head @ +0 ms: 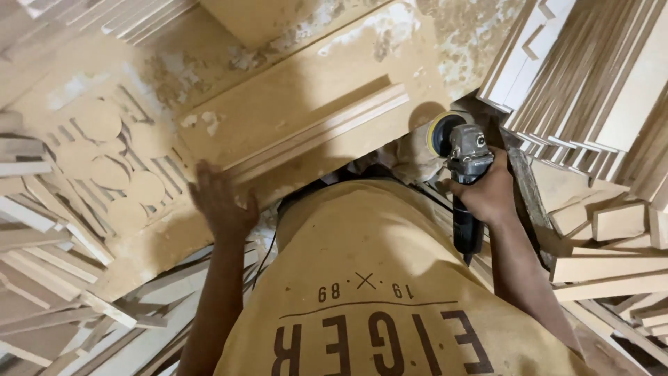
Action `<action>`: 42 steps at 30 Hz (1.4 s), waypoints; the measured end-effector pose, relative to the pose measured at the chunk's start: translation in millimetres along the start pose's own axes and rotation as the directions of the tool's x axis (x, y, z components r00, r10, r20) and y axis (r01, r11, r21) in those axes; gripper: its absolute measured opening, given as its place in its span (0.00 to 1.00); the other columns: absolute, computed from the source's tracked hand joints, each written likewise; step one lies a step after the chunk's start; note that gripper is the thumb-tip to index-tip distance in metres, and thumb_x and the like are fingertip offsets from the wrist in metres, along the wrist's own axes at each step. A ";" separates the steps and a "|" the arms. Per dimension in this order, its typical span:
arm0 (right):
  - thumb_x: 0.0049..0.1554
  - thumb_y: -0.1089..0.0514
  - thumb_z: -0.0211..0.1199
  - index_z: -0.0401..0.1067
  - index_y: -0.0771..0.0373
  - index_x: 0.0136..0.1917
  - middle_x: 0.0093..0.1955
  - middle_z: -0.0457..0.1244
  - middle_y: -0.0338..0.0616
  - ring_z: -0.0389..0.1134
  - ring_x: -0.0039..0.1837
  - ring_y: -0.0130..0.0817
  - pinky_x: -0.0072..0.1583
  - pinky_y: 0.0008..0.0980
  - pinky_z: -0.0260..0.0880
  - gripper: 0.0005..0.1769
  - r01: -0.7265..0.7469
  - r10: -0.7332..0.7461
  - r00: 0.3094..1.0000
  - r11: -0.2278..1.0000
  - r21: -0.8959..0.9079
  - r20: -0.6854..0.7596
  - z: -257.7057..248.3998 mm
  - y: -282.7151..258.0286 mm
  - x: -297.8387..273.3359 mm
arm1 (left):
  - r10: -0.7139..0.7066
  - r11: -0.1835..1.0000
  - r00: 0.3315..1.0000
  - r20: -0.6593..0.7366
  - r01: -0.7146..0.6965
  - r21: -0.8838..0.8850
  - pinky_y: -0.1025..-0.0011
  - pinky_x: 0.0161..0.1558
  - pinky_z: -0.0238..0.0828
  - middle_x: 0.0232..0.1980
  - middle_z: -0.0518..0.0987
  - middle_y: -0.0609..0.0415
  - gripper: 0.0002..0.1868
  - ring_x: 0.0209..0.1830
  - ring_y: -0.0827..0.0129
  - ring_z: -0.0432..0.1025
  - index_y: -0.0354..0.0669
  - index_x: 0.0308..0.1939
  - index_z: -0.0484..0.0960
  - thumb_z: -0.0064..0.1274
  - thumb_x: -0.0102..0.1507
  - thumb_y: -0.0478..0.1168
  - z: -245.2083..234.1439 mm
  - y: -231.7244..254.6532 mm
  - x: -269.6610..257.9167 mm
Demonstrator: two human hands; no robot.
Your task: The person uses an angle grinder with a sanding disc to smooth the edges and surfaces of rectangular wooden planks. They hold the wood with one hand and operate the tool with the other, moving it along the length of the planks in a workshop environment.
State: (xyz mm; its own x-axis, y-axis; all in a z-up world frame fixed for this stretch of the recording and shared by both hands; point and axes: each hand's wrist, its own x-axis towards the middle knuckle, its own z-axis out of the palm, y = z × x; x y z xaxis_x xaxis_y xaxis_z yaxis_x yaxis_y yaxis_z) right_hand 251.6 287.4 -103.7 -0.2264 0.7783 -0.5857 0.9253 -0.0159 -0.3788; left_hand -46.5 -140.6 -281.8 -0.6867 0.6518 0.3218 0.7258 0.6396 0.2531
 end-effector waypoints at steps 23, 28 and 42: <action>0.52 0.62 0.80 0.54 0.69 0.86 0.70 0.66 0.79 0.69 0.73 0.75 0.69 0.66 0.71 0.56 -0.087 0.073 0.995 0.970 0.229 0.066 -11.9 56.4 7.6 | 0.299 0.918 0.607 0.736 -0.395 -0.048 0.49 0.42 0.77 0.65 0.72 0.48 0.32 0.49 0.48 0.81 0.69 0.77 0.66 0.58 0.71 0.46 161.0 284.6 209.1; 0.48 0.59 0.83 0.57 0.69 0.84 0.69 0.67 0.75 0.69 0.73 0.71 0.69 0.63 0.70 0.58 -0.115 0.110 0.993 0.952 0.284 0.033 7.2 94.1 16.8 | 0.268 0.917 0.489 0.830 -0.395 -0.063 0.48 0.39 0.83 0.55 0.78 0.42 0.18 0.43 0.46 0.85 0.59 0.68 0.77 0.54 0.74 0.41 121.8 302.7 244.1; 0.47 0.55 0.86 0.54 0.62 0.87 0.74 0.66 0.71 0.67 0.77 0.69 0.76 0.64 0.66 0.63 -0.148 0.161 0.986 0.952 0.267 -0.029 -5.4 73.4 -3.4 | 0.516 0.850 0.663 0.542 -0.475 -0.229 0.43 0.37 0.84 0.54 0.82 0.40 0.18 0.40 0.36 0.86 0.53 0.67 0.82 0.54 0.76 0.53 -67.5 273.7 289.5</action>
State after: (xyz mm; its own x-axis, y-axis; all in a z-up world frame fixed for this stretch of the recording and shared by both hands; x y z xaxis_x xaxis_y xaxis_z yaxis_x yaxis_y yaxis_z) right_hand 321.9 287.0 -125.6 -0.0653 0.7832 -0.6184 0.8332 -0.2982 -0.4657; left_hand -43.9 195.7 -57.7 -0.1027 0.9833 -0.1500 0.9521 0.1409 0.2715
